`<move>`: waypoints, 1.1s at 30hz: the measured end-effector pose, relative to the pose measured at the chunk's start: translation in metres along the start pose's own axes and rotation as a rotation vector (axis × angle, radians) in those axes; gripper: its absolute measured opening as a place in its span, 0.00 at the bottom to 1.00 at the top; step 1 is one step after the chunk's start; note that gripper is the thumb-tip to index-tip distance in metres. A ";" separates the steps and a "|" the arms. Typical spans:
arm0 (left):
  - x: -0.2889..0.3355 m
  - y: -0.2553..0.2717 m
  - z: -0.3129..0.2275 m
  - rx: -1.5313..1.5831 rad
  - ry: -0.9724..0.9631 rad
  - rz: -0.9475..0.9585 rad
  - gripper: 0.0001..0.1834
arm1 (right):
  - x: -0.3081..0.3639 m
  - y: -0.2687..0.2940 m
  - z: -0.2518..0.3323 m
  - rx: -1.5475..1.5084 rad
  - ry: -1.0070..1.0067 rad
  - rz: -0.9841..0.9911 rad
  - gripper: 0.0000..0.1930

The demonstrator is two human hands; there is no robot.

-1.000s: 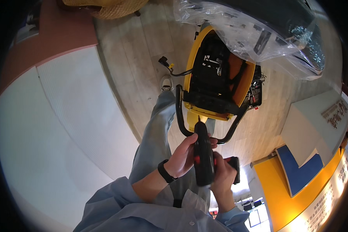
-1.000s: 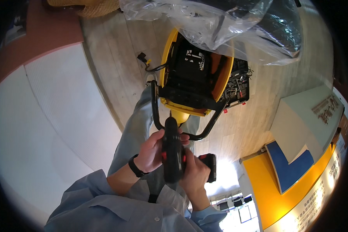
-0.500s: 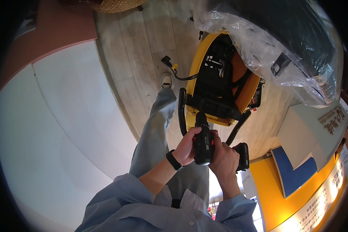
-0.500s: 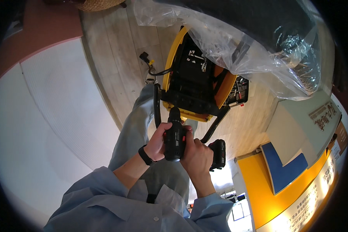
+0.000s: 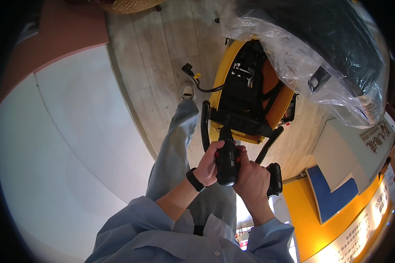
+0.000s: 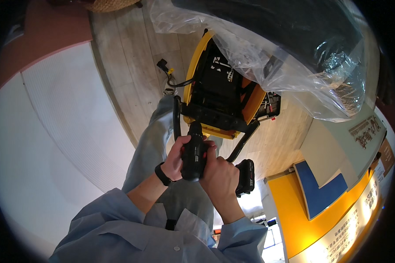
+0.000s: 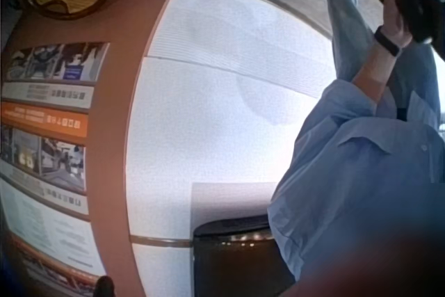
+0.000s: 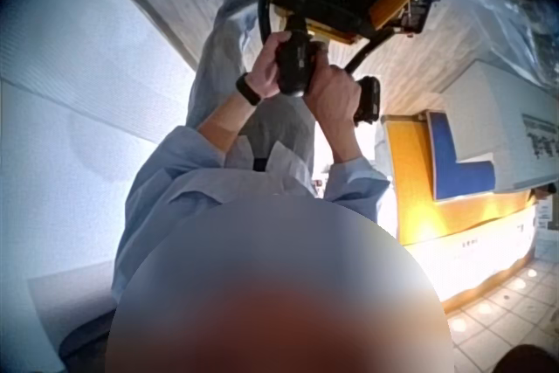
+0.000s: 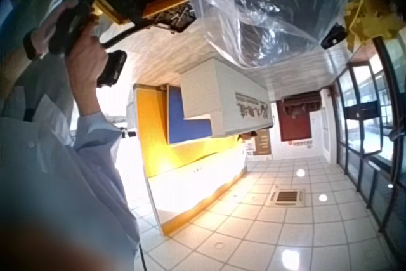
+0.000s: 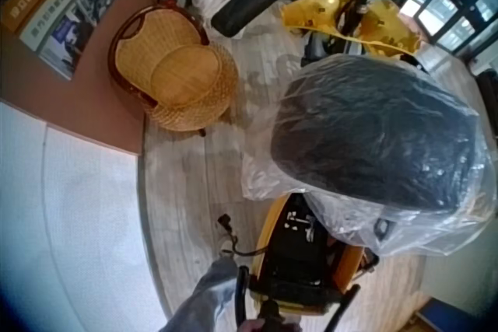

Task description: Assembling the body panels and internal components of a yellow electric scooter using a power drill.

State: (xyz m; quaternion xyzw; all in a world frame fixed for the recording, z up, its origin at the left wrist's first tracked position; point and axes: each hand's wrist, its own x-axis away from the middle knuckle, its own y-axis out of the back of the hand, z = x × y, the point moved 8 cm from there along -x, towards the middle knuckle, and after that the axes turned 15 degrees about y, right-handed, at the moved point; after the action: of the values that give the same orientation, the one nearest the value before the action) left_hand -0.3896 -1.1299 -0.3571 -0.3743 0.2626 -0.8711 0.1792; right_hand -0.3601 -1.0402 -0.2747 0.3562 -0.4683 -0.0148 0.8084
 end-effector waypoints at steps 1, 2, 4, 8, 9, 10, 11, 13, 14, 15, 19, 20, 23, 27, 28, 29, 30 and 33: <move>-0.002 -0.004 -0.001 -0.017 0.006 0.004 0.30 | -0.001 0.003 -0.002 0.001 -0.031 0.009 0.25; -0.001 -0.002 -0.004 -0.013 0.001 0.000 0.30 | -0.003 0.004 -0.001 -0.006 -0.048 0.021 0.25; 0.002 0.001 -0.006 0.032 0.022 0.004 0.30 | -0.009 0.007 0.004 -0.007 -0.037 0.028 0.24; 0.002 -0.003 -0.006 0.048 0.007 0.049 0.30 | -0.010 0.004 0.006 0.016 -0.040 0.064 0.21; 0.002 -0.003 -0.005 0.059 0.005 0.042 0.30 | -0.010 0.003 0.005 0.019 -0.041 0.062 0.21; 0.001 -0.003 -0.005 0.070 0.002 0.034 0.30 | -0.009 0.001 0.004 0.017 -0.041 0.059 0.20; 0.001 -0.004 -0.006 0.069 0.002 0.036 0.30 | -0.010 0.000 0.003 0.013 -0.039 0.057 0.20; 0.000 -0.006 -0.008 0.046 0.000 0.040 0.30 | -0.012 0.002 0.004 0.012 -0.051 0.075 0.20; 0.000 -0.007 -0.010 0.045 -0.001 0.040 0.30 | -0.013 0.002 0.004 0.010 -0.063 0.096 0.20; 0.000 -0.006 -0.011 0.051 0.011 0.014 0.30 | -0.013 0.004 0.005 0.009 -0.062 0.096 0.20; 0.002 -0.007 -0.011 0.043 0.029 -0.016 0.30 | -0.012 0.006 0.004 -0.002 -0.068 0.089 0.22; 0.001 -0.007 -0.010 0.041 0.029 -0.014 0.30 | -0.011 0.006 0.004 0.006 -0.063 0.088 0.23; 0.001 -0.005 -0.009 0.055 0.025 0.035 0.30 | -0.010 0.004 0.004 -0.007 -0.056 0.055 0.26; 0.006 -0.011 -0.008 0.043 0.021 0.020 0.28 | -0.006 0.003 0.004 -0.008 -0.059 0.005 0.28; 0.009 -0.017 -0.006 0.032 0.029 0.017 0.26 | 0.004 0.010 0.007 -0.017 -0.080 0.005 0.28; 0.011 -0.036 -0.001 0.011 0.058 0.043 0.26 | 0.019 0.025 0.007 -0.006 -0.136 -0.005 0.28; 0.023 -0.044 0.007 -0.023 0.067 0.008 0.27 | 0.030 0.029 0.011 -0.019 -0.124 -0.011 0.28; 0.050 -0.080 0.031 -0.096 0.047 0.034 0.29 | 0.072 0.051 0.014 -0.222 -0.122 -0.147 0.23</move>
State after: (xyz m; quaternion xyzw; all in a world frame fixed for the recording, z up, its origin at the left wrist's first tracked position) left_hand -0.4084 -1.1019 -0.2640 -0.3573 0.3144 -0.8630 0.1696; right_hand -0.3462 -1.0360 -0.1867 0.2965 -0.4845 -0.1474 0.8097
